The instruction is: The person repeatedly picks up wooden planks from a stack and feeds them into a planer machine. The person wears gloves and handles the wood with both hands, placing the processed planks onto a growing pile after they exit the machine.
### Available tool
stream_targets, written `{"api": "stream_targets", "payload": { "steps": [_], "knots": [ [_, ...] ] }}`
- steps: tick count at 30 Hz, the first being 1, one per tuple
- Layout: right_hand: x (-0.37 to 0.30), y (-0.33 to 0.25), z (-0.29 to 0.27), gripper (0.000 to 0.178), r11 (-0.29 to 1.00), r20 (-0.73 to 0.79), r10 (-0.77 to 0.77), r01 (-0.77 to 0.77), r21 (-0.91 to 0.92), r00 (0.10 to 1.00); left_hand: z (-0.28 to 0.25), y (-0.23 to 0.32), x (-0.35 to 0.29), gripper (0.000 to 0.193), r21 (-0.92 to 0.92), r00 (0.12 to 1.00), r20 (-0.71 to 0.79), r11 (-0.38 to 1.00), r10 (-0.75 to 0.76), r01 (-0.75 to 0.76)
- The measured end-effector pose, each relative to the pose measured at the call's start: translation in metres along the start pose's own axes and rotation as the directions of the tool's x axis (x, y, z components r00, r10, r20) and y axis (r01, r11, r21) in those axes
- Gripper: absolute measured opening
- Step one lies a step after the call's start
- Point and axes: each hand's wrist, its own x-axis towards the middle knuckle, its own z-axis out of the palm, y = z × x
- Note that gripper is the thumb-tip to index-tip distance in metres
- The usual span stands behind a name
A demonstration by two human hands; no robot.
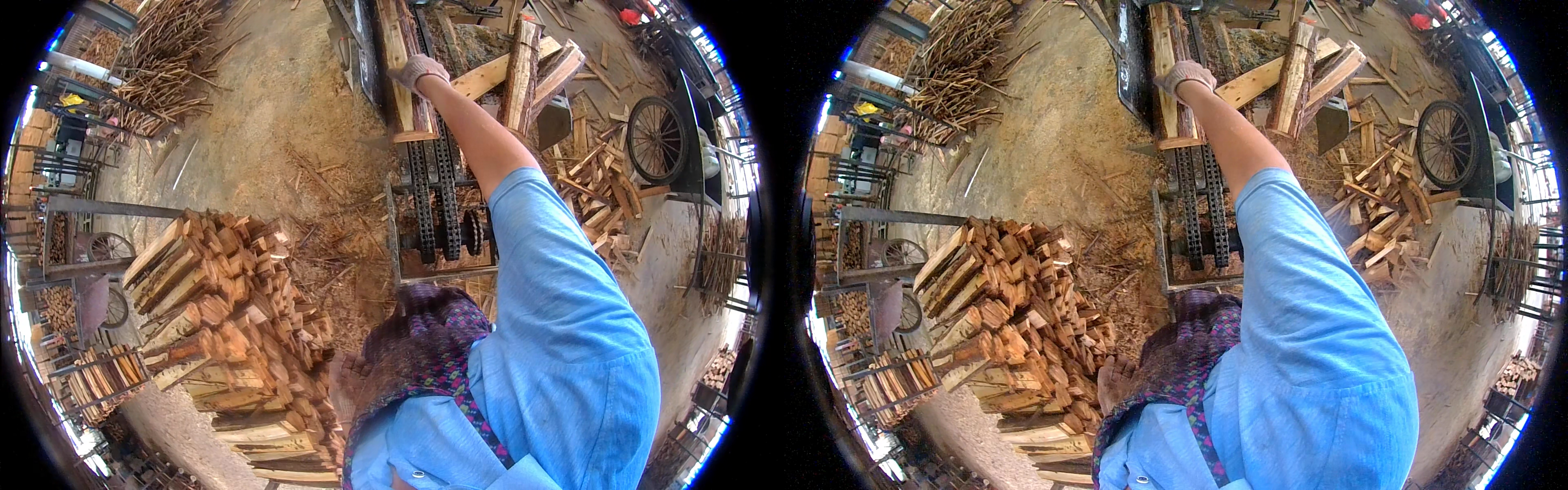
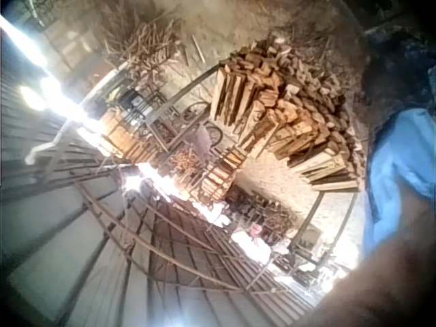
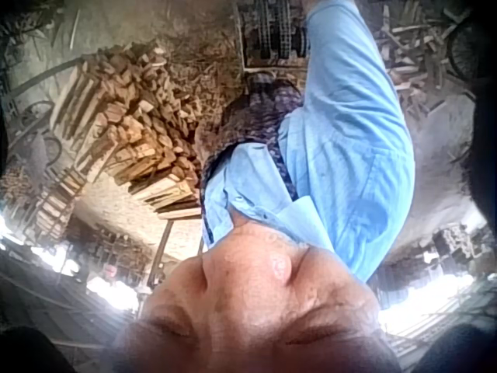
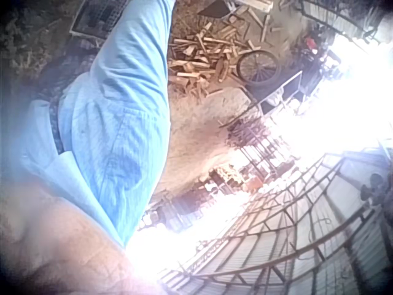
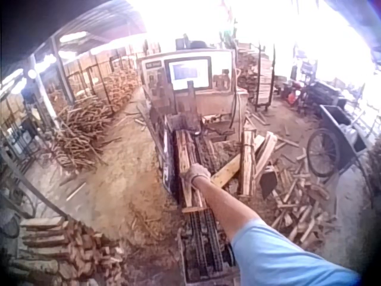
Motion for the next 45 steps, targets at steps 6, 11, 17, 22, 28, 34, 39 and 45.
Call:
{"api": "stream_targets", "payload": {
  "steps": [6,11,17,22,28,34,39,45],
  "knots": [
    [0.002,0.0,0.008,0.077,0.998,-0.09,-0.06,0.061,0.004,0.994,-0.007,-0.007,-0.001,0.039,-0.065,0.997,0.057,0.997,0.05,-0.046],
    [0.005,0.006,0.008,0.079,0.999,-0.06,-0.037,0.038,0.004,0.998,-0.009,-0.004,0.003,0.04,-0.079,0.999,0.029,0.997,-0.017,0.019],
    [0.014,0.002,0.008,0.088,1.0,0.041,-0.002,0.0,0.03,0.999,-0.012,-0.007,-0.004,0.043,-0.059,0.998,0.057,0.998,0.027,-0.024],
    [0.017,0.007,0.013,0.093,0.999,0.042,0.017,-0.019,0.048,0.999,-0.005,-0.002,-0.012,0.047,-0.022,0.999,0.037,1.0,-0.003,0.004],
    [-0.008,0.004,0.012,0.085,1.0,-0.113,-0.023,0.021,-0.02,0.993,-0.034,-0.015,0.007,0.048,0.007,0.988,0.08,0.991,0.132,-0.133],
    [-0.006,0.002,0.007,0.085,1.0,0.012,-0.001,0.001,0.023,1.0,-0.044,-0.022,0.017,0.043,-0.042,0.988,0.084,0.991,0.127,-0.124],
    [0.035,0.013,0.043,0.038,0.989,-0.044,-0.14,0.137,-0.062,0.989,-0.067,-0.026,0.032,0.037,-0.104,0.98,0.176,0.991,0.099,-0.081],
    [0.063,0.067,0.046,0.057,0.893,-0.048,-0.445,0.439,-0.103,0.894,-0.063,-0.013,0.009,0.038,-0.075,0.923,0.187,0.942,0.335,-0.326]
  ]
}}
